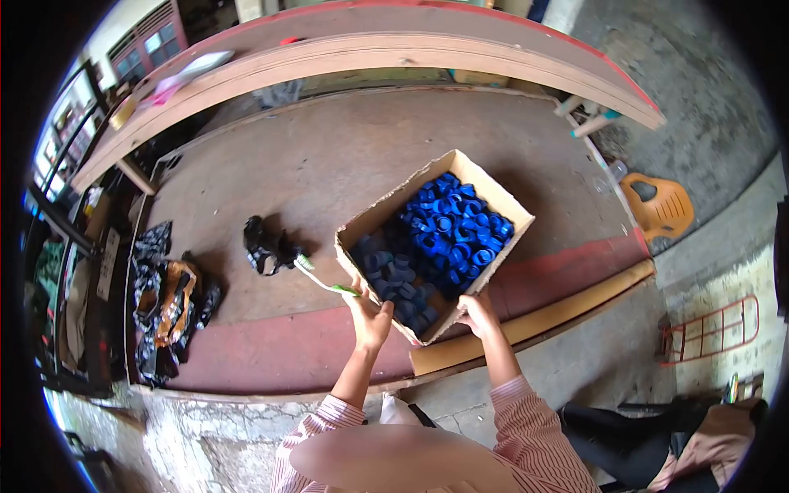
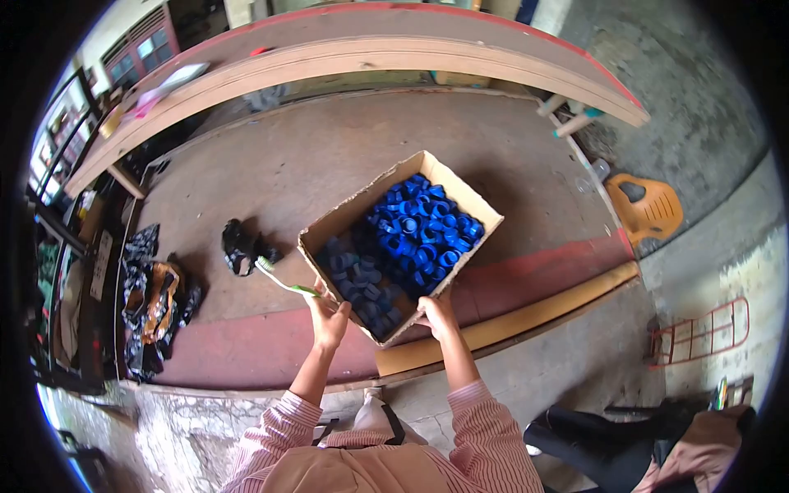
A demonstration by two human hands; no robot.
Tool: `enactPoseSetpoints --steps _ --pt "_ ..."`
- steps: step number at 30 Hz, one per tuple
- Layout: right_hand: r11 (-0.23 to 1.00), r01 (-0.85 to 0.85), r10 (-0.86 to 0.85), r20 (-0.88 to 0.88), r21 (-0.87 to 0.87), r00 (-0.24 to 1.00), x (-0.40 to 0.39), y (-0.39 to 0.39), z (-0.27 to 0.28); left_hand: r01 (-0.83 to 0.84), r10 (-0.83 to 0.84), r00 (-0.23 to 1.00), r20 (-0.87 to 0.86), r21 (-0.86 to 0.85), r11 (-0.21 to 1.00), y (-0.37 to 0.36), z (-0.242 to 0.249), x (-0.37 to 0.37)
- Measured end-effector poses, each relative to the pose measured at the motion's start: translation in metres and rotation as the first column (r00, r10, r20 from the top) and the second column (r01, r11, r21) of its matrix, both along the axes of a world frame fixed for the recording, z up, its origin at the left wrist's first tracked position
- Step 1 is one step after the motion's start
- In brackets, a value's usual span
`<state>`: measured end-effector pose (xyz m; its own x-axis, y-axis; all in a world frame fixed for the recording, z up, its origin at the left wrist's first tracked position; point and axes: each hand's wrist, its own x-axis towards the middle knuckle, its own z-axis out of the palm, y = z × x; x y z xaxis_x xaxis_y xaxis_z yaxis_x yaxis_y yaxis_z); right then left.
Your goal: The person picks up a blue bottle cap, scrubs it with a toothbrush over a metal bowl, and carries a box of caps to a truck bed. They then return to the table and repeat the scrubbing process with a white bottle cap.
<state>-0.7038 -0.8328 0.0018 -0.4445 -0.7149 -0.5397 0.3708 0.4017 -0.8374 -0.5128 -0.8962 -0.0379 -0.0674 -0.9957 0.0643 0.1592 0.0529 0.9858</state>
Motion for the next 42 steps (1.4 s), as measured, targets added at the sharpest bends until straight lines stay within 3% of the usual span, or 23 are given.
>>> enactPoseSetpoints --steps 1,5,7,9,13,15,16,17,18,19,20,21,24,26,29,31,33,35,38,42 --pt "0.999 0.04 -0.042 -0.051 -0.03 0.998 0.015 0.001 0.019 -0.013 0.012 0.999 -0.03 -0.013 1.0 0.001 0.001 0.007" --pt "0.996 -0.064 0.06 -0.069 -0.058 0.996 0.051 0.006 0.013 -0.051 0.05 0.995 -0.092 -0.008 0.999 0.026 0.036 0.059" --pt "0.969 -0.238 0.235 -0.052 -0.067 0.971 0.074 0.01 0.013 -0.069 0.072 0.978 -0.193 0.019 0.997 0.039 0.053 0.092" --pt "0.958 -0.167 0.152 -0.078 -0.232 0.985 0.12 0.021 0.04 -0.138 0.143 0.976 -0.164 0.041 0.99 0.056 0.07 0.131" --pt "0.908 -0.316 0.309 -0.07 -0.274 0.948 0.191 0.034 0.03 -0.341 0.329 0.929 -0.173 -0.045 0.939 0.105 0.083 0.207" --pt "0.906 -0.373 0.372 -0.042 -0.202 0.927 0.24 0.045 0.028 -0.455 0.452 0.89 -0.056 -0.134 0.88 0.137 0.08 0.251" --pt "0.883 -0.432 0.431 -0.049 -0.182 0.901 0.261 0.052 0.026 -0.51 0.514 0.858 -0.001 -0.12 0.852 0.157 0.071 0.273" --pt "0.851 -0.499 0.497 -0.055 -0.16 0.866 0.283 0.06 0.023 -0.594 0.592 0.804 0.065 0.025 0.804 0.18 0.058 0.292" --pt "0.847 -0.515 0.514 -0.044 -0.133 0.857 0.32 0.084 0.063 -0.614 0.613 0.789 0.036 0.023 0.789 0.211 0.095 0.324" --pt "0.803 -0.576 0.577 -0.043 -0.152 0.815 0.346 0.086 0.049 -0.654 0.654 0.756 0.011 -0.018 0.756 0.227 0.098 0.348" --pt "0.76 -0.636 0.64 -0.016 -0.135 0.768 0.371 0.091 0.045 -0.723 0.734 0.669 0.114 -0.131 0.679 0.246 0.093 0.37" --pt "0.713 -0.689 0.696 0.007 -0.13 0.718 0.395 0.098 0.04 -0.773 0.773 0.634 0.0 0.011 0.634 0.269 0.091 0.385" --pt "0.552 -0.811 0.828 0.016 -0.192 0.56 0.473 0.125 0.026 -0.895 0.906 0.404 0.124 -0.149 0.42 0.329 0.068 0.435" --pt "0.435 -0.883 0.899 0.036 -0.174 0.436 0.512 0.144 0.021 -0.96 0.948 0.242 0.206 -0.094 0.265 0.37 0.083 0.456" --pt "0.261 -0.95 0.965 0.032 -0.173 0.259 0.573 0.177 0.016 -0.99 0.954 0.073 0.29 -0.093 0.103 0.423 0.067 0.486" --pt "0.21 -0.949 0.977 0.011 -0.235 0.214 0.609 0.206 0.001 -0.996 0.963 -0.033 0.269 -0.088 -0.01 0.458 0.056 0.499" --pt "0.096 -0.99 0.994 0.061 -0.105 0.09 0.646 0.229 0.004 -0.991 0.953 -0.127 0.275 -0.065 -0.113 0.487 0.052 0.522" --pt "0.051 -0.98 0.996 0.077 -0.195 0.036 0.686 0.248 0.0 -0.981 0.96 -0.19 0.207 -0.077 -0.178 0.504 0.042 0.549" --pt "-0.038 -0.988 0.992 0.111 -0.149 -0.055 0.748 0.262 -0.013 -0.972 0.96 -0.234 0.152 -0.047 -0.23 0.522 0.033 0.595" --pt "-0.107 -0.986 0.989 0.084 -0.13 -0.119 0.842 0.262 -0.034 -0.956 0.923 -0.291 0.25 -0.033 -0.292 0.526 0.019 0.674"
